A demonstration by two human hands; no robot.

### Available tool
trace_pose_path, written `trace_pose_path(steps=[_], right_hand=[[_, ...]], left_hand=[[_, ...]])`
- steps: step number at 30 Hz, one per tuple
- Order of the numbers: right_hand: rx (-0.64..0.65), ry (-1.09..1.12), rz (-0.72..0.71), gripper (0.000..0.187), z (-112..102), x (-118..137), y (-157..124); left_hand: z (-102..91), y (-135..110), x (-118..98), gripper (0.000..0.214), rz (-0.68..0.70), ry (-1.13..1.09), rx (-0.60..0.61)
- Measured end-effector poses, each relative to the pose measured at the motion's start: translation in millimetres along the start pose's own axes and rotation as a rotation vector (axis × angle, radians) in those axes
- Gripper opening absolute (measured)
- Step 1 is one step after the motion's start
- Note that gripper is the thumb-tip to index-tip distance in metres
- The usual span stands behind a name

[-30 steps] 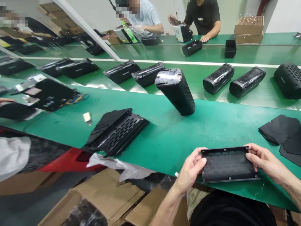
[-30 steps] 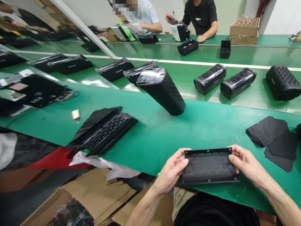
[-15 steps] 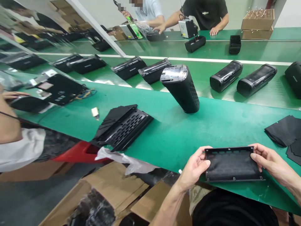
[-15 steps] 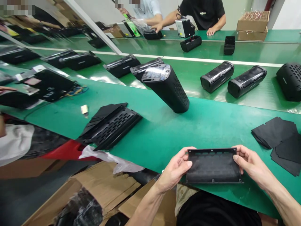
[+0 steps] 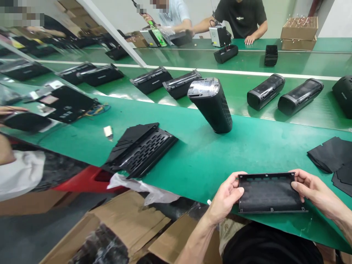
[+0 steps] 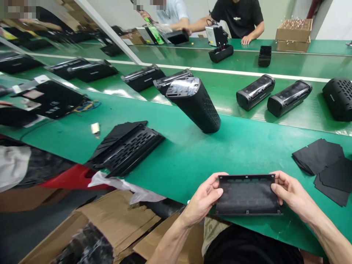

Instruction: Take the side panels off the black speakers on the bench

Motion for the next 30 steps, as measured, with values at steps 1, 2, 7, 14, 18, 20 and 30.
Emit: trace_pose_path(steps=[1,2,7,14,18,20,30], right_hand=[[0.002,0.001,0.000,0.053,0,0,0],[0.003,0.003,-0.001,0.053,0,1,0],[0.005,0.000,-0.007,0.049,0,1,1],[0.013,0.007,0.000,0.047,1,1,0],[0.016,0.014,0.005,0.049,0,1,0],[0.018,0.016,0.004,0.050,0,0,0],[0.066,0.449,0.102,0.050,11,9,4]], left_hand=[[-1.1,0,1,0.062,0.000,0.008,-0.008],[-1.8,-1,1,0.063,0.000,0.014,-0.013],[-0.7,-1,1,0.062,-0.008,0.020,-0.014],[2.5,0,-2,0.062,-0.011,0.004,-0.018],[2.7,1,-2,0.059,-0.008,0.000,-0.019],[2.9,2,-1,0.060,-0.005,-0.003,-0.024],[2.8,-2,-11,0.086,0.079,-0.290,-0.021]])
Point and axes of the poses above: each hand's wrist, its own y-axis towards the middle knuckle, its own z-axis out of the palm, x = y × z, the point moved 5 cm from there along y, towards the middle knuckle, and after that the axes turned 5 degrees about z, right-handed, at the moved point
